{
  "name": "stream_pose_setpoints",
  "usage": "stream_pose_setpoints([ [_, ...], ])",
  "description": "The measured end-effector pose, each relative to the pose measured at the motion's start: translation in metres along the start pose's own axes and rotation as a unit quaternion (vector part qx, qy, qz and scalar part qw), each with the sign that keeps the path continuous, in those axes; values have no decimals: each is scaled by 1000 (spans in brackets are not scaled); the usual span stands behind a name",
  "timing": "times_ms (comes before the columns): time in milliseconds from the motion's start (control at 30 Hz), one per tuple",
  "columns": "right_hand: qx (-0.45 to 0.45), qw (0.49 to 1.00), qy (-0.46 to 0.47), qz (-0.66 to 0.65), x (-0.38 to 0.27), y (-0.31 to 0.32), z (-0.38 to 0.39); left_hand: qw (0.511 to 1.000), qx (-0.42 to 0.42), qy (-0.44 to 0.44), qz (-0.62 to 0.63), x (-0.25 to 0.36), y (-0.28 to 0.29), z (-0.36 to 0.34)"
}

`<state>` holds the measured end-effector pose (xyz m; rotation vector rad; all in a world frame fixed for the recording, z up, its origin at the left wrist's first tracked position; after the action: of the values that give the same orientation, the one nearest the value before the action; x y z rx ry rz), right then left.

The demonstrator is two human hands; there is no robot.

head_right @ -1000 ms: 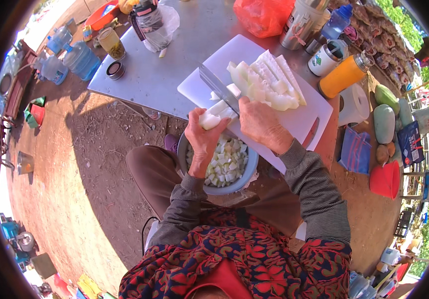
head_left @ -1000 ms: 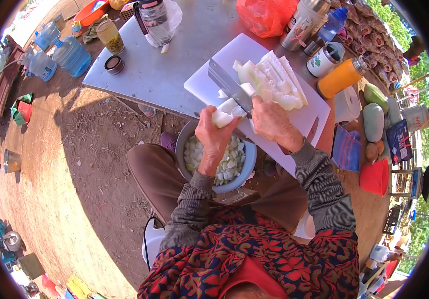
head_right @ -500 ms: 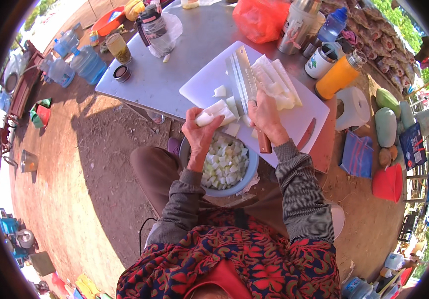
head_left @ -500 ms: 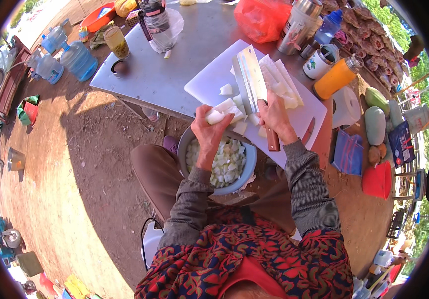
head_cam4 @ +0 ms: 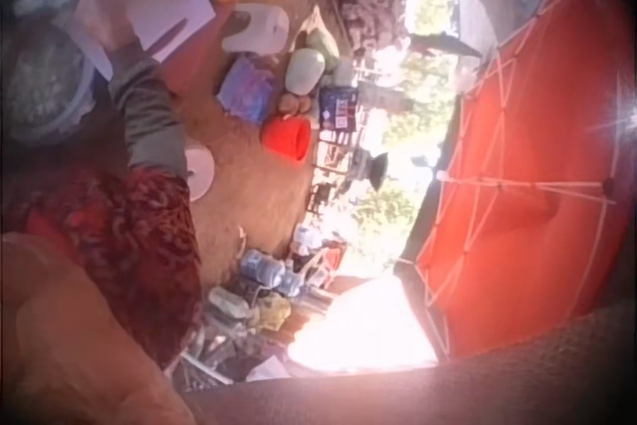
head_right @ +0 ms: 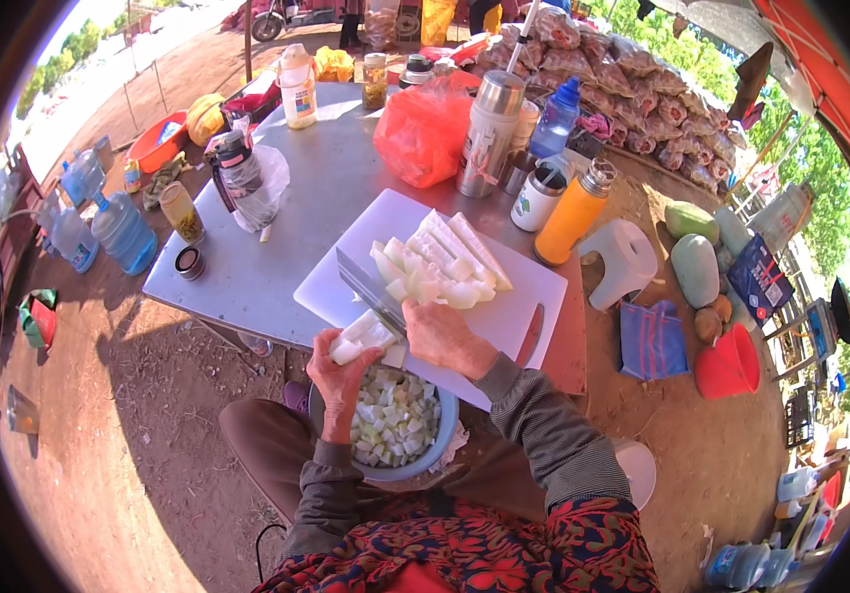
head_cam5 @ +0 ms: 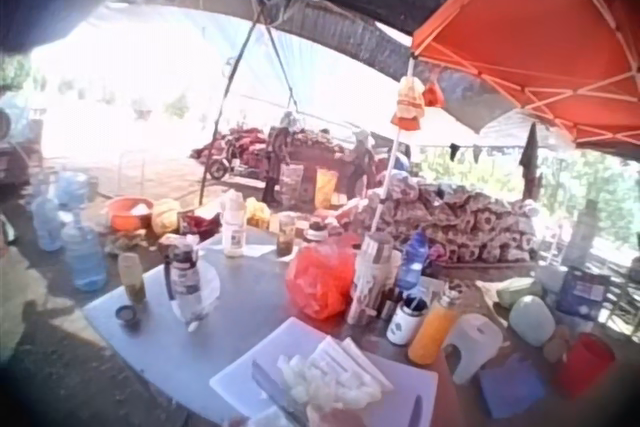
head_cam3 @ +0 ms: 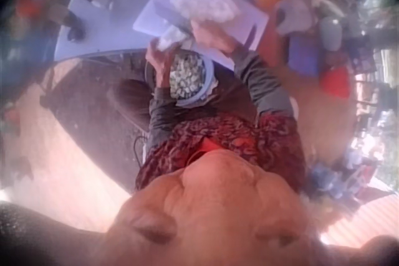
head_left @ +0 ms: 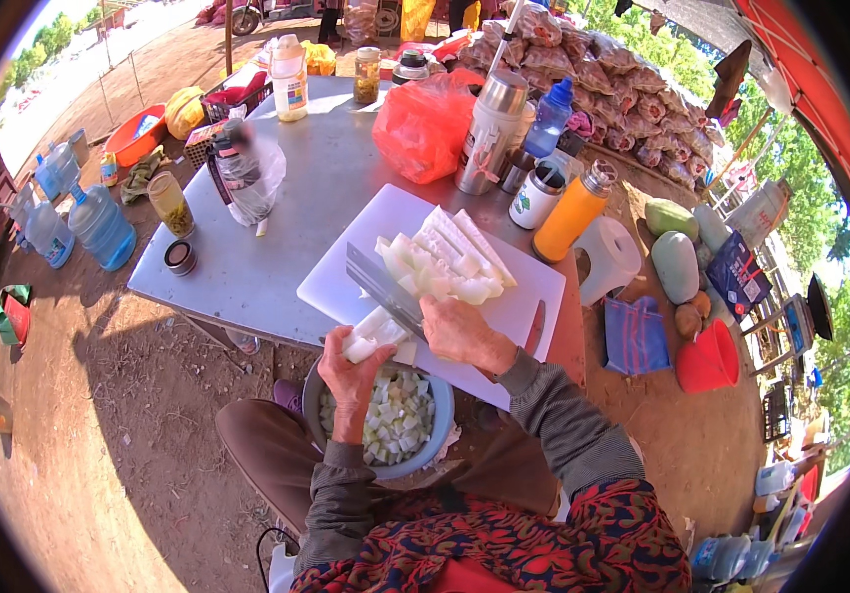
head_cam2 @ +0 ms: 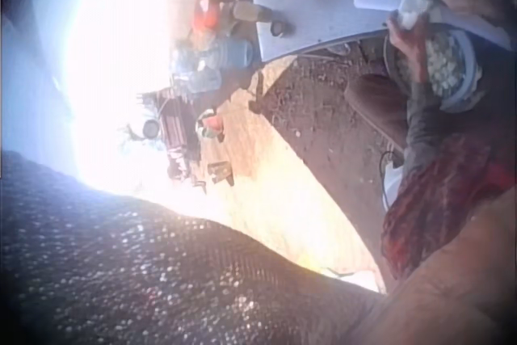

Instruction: The person sits at an outdoor table and uses a knife to chop a white vegetable into small cubes on a white cutting board. The chopped pieces are transferred into a metal bowl placed on their lap. The person continues this process until the bowl is full.

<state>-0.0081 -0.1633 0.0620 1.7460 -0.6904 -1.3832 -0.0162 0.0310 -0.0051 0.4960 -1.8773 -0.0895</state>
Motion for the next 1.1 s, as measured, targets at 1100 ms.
stream_pose_setpoints([
  [1100, -3, 993, 51, 102, -35, 30, 25, 973, -22, -116, -198, 1, -10, -21],
])
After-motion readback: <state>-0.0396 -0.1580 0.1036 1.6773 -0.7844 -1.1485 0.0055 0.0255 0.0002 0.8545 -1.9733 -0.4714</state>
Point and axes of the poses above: each hand's wrist, its own z-axis away from the middle knuckle, its own y-axis out of the back of the hand, x = y × z, the point moved 2 cm from there along -z, towards the middle knuckle, and after that the axes turned 14 degrees about -z, right-handed, at the moved point
